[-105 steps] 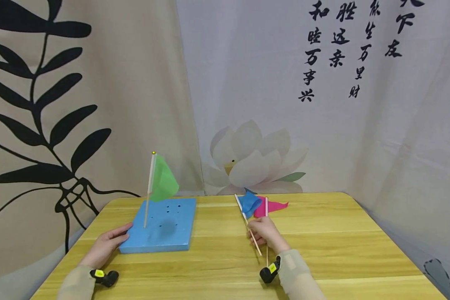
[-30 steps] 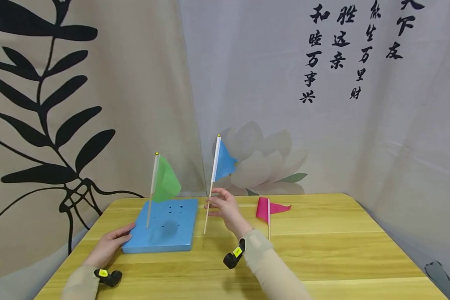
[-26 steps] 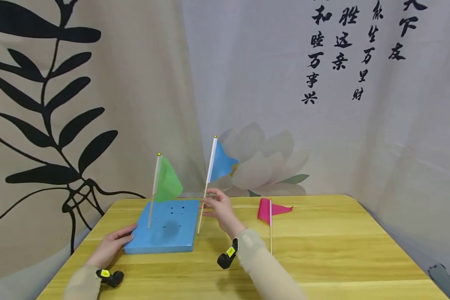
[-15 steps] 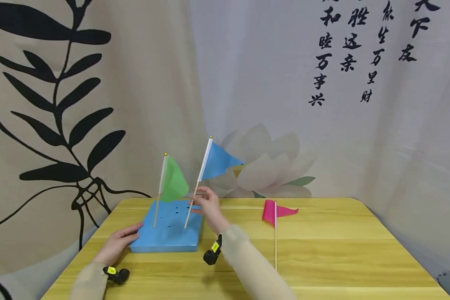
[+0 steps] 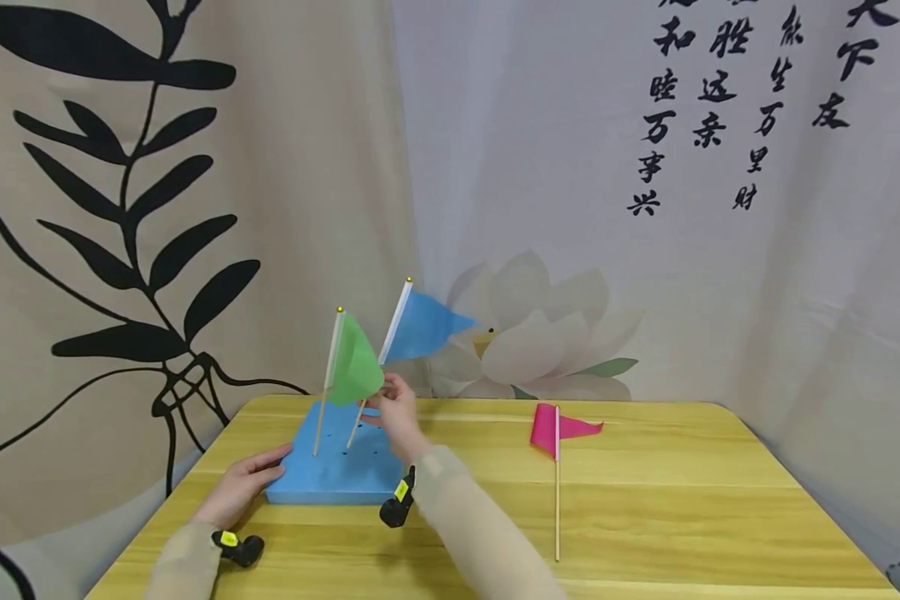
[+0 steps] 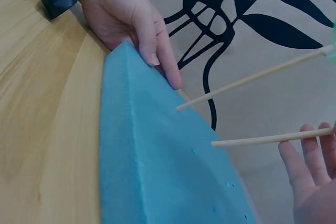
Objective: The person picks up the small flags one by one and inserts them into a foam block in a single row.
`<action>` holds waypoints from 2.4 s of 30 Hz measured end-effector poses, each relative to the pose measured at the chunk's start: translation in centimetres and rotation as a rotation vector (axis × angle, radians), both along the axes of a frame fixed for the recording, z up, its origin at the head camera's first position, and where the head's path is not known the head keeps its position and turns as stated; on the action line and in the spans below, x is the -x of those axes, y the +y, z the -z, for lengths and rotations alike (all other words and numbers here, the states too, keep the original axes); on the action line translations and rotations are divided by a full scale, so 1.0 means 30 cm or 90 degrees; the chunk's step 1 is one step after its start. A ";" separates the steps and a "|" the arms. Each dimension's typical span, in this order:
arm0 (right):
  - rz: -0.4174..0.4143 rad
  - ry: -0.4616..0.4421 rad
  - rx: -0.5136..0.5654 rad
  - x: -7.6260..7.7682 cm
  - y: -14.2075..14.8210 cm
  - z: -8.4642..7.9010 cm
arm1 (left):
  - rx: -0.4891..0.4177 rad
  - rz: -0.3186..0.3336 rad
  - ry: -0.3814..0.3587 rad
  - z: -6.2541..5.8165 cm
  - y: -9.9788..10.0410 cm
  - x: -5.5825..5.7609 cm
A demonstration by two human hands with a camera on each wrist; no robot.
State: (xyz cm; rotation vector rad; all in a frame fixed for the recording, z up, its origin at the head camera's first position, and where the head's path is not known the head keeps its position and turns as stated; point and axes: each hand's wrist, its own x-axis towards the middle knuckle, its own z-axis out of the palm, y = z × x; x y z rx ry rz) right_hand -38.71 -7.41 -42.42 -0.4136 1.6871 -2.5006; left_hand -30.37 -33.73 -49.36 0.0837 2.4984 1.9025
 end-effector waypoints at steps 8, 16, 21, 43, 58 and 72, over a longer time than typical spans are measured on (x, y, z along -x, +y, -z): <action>-0.016 0.047 -0.038 -0.005 -0.034 0.033 | 0.000 0.001 -0.002 -0.007 0.008 -0.005; -0.013 0.067 -0.057 -0.010 -0.041 0.050 | 0.010 -0.001 0.006 -0.004 0.006 -0.002; -0.026 0.070 -0.068 -0.012 -0.043 0.063 | 0.010 0.008 0.008 -0.003 0.005 -0.003; -0.086 0.076 -0.127 -0.013 -0.034 0.080 | 0.006 -0.003 0.005 -0.011 0.005 -0.007; -0.094 0.057 -0.121 -0.021 -0.001 0.081 | 0.026 -0.015 -0.003 -0.012 0.006 -0.010; -0.098 0.047 -0.177 -0.009 0.256 0.060 | 0.034 -0.017 -0.012 -0.011 0.009 0.005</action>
